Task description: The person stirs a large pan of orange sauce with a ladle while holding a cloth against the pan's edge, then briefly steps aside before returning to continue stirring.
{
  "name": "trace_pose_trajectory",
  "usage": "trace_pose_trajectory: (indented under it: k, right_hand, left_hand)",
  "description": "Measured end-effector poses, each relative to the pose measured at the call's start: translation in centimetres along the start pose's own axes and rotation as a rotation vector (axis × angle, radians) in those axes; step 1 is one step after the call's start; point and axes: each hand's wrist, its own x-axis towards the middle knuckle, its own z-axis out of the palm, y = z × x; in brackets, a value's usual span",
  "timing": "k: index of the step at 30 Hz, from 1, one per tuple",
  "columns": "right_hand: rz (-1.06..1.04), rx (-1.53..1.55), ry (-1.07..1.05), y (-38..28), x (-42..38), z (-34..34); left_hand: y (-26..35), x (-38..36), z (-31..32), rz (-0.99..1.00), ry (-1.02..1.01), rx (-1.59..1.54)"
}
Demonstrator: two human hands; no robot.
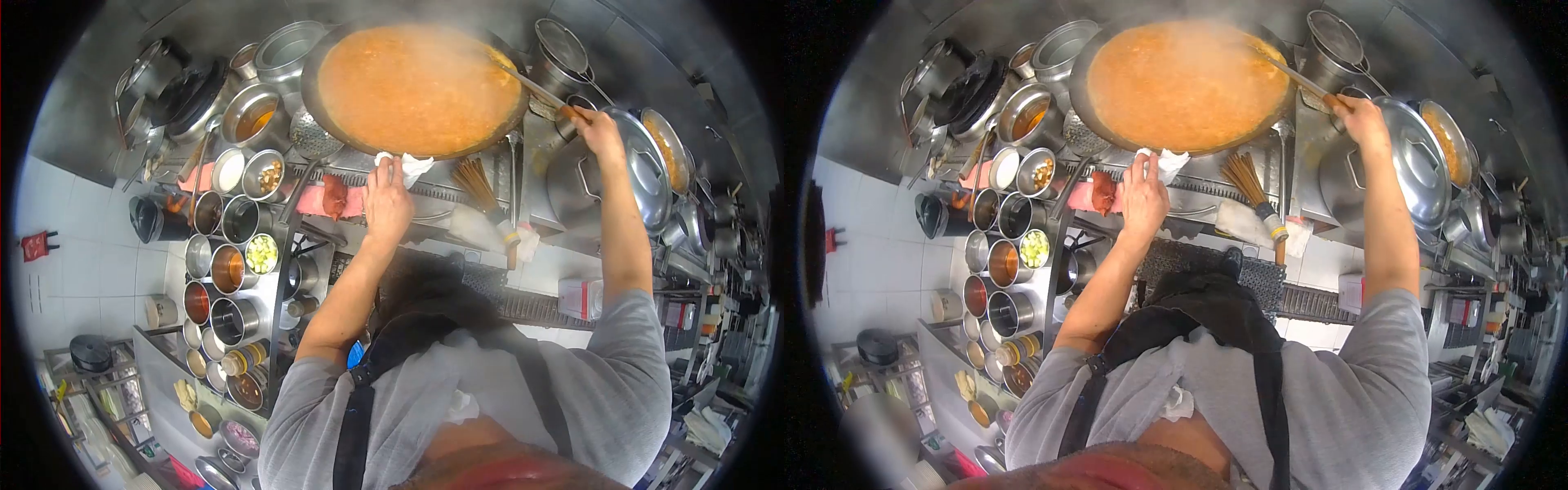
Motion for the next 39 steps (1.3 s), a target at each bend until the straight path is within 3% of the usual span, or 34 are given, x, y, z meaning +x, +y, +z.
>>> trace_pose_trajectory:
  k: [2, 6, 9, 15, 24, 32, 39]
  right_hand:
    - [0.083, 0.026, -0.05, 0.3, -1.9, -2.9]
    - [-0.101, 0.013, -0.002, 1.3, -5.3, -7.0]
    - [-0.055, 0.021, -0.016, -0.3, -8.1, -9.3]
    - [-0.196, -0.066, -0.026, -3.2, -11.2, -9.2]
    - [-0.333, 0.037, -0.068, -5.3, -9.6, -0.3]
    - [-0.398, -0.08, -0.119, -9.5, -3.9, 7.9]
    - [-0.21, -0.061, -0.154, -12.3, 2.2, 12.4]
  left_hand:
    - [0.1, 0.0, -0.1, 0.001, -0.006, -0.002]
    - [-0.3, -0.1, 0.3, 0.015, 0.019, 0.002]
    - [-0.5, -0.1, 0.5, 0.036, 0.055, 0.002]
    - [-0.1, 0.0, -0.2, 0.006, -0.009, -0.014]
    - [-0.6, 0.2, 0.6, 0.029, 0.047, -0.042]
    - [-0.9, 0.0, 0.9, 0.041, 0.075, -0.041]
    - [-0.5, -0.1, 0.6, 0.005, 0.055, -0.031]
